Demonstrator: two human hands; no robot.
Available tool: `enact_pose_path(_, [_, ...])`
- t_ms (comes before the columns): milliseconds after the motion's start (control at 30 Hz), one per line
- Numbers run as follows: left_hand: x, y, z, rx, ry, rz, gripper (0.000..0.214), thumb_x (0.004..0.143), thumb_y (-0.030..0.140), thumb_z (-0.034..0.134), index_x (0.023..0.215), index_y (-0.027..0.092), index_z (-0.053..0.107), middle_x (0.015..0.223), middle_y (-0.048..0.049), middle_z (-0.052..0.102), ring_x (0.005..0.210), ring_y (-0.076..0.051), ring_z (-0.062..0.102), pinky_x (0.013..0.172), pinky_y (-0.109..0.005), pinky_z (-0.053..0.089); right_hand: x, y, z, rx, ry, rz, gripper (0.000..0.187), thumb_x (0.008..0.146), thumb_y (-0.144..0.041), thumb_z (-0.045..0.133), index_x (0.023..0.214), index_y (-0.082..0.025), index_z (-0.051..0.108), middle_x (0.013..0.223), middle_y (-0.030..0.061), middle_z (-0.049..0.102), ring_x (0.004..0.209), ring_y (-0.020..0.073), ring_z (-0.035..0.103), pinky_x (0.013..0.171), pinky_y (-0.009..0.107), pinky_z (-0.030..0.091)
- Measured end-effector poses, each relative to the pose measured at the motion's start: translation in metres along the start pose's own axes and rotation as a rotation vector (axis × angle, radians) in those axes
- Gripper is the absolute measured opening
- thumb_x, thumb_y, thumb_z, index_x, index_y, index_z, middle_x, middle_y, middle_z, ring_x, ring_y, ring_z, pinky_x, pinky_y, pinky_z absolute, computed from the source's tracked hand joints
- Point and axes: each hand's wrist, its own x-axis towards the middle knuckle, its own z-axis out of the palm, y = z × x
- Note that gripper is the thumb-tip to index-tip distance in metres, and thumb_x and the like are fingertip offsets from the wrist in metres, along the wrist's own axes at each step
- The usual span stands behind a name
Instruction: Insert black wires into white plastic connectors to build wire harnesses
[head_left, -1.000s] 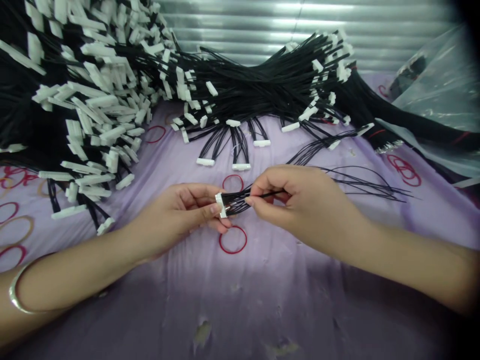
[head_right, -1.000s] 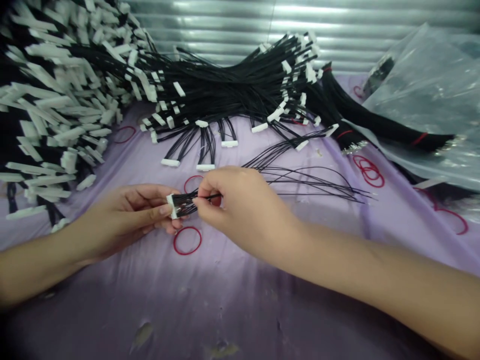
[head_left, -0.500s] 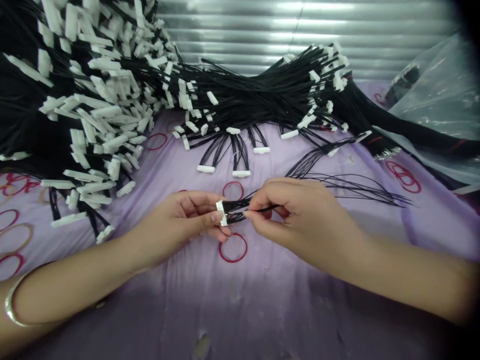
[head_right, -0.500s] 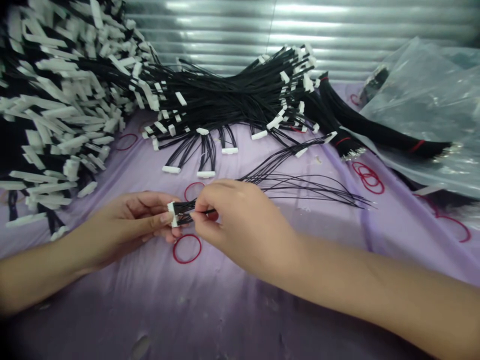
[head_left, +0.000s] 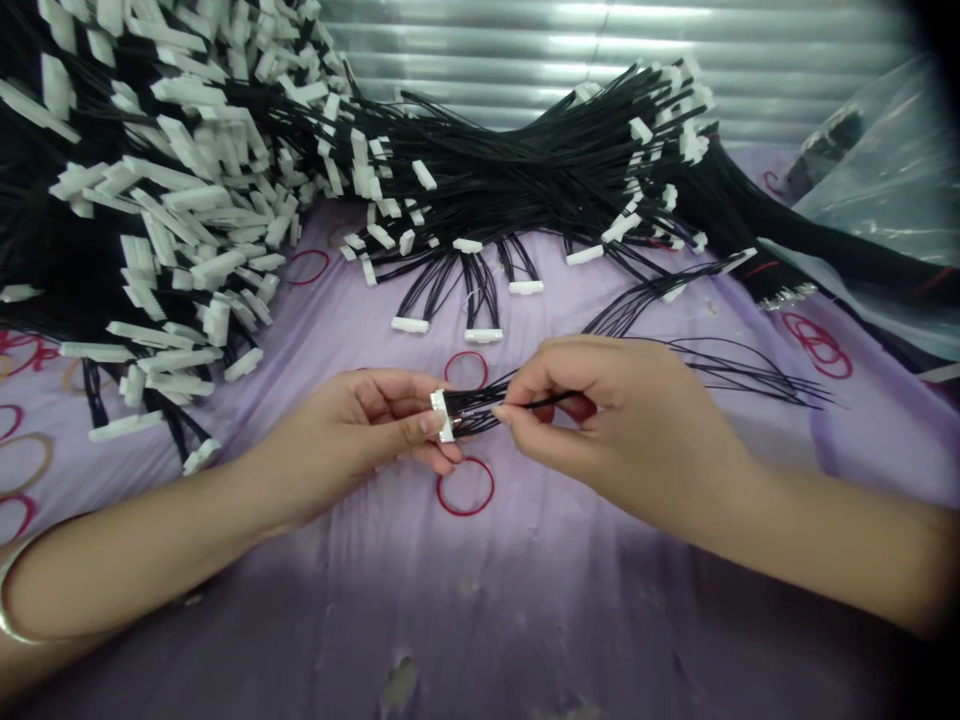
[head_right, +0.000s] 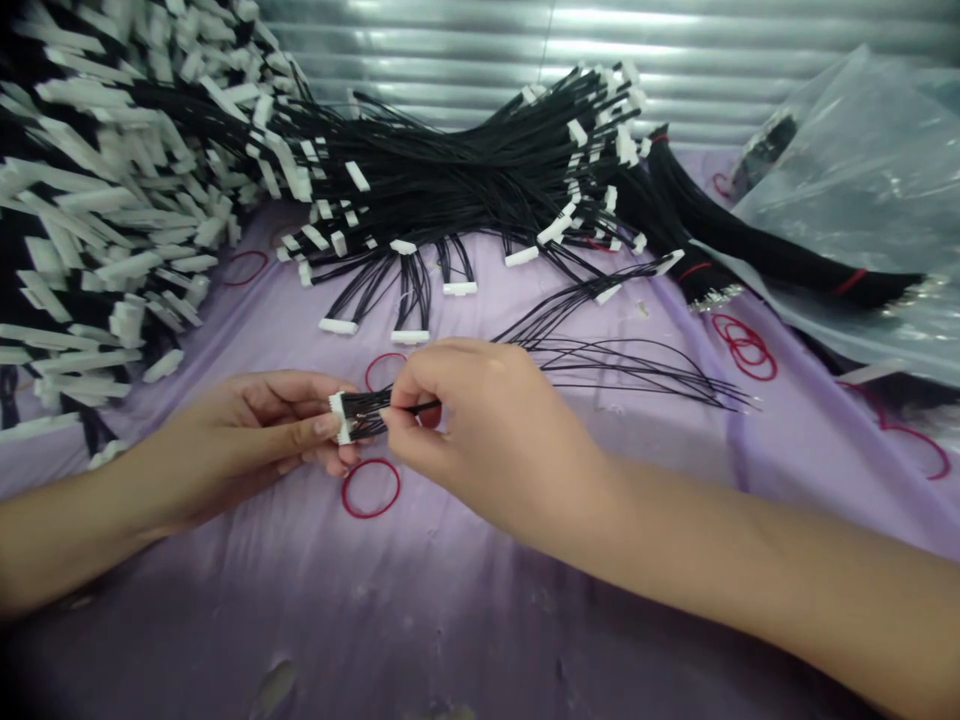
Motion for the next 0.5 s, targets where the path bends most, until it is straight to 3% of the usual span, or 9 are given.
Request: enact_pose_path(500, [-0.0007,0.0002,0.0023,0.015,0.049,-0.002,0.012,0.077,0.02,0.068,0.088,0.016,0.07,0.075,-0.0024,0.07,0.067,-0.009,0.066,0.063,-0.014,0.053,-0.0016,-0.0026,-0.0029,0.048,-0.027,-0.01,0.01,0.072,-0.011,0.059,0.067,-0.017,0.064,0.061,-0.0051,0.056,0.051,0.0031,0.041,0.052,0.017,0.033])
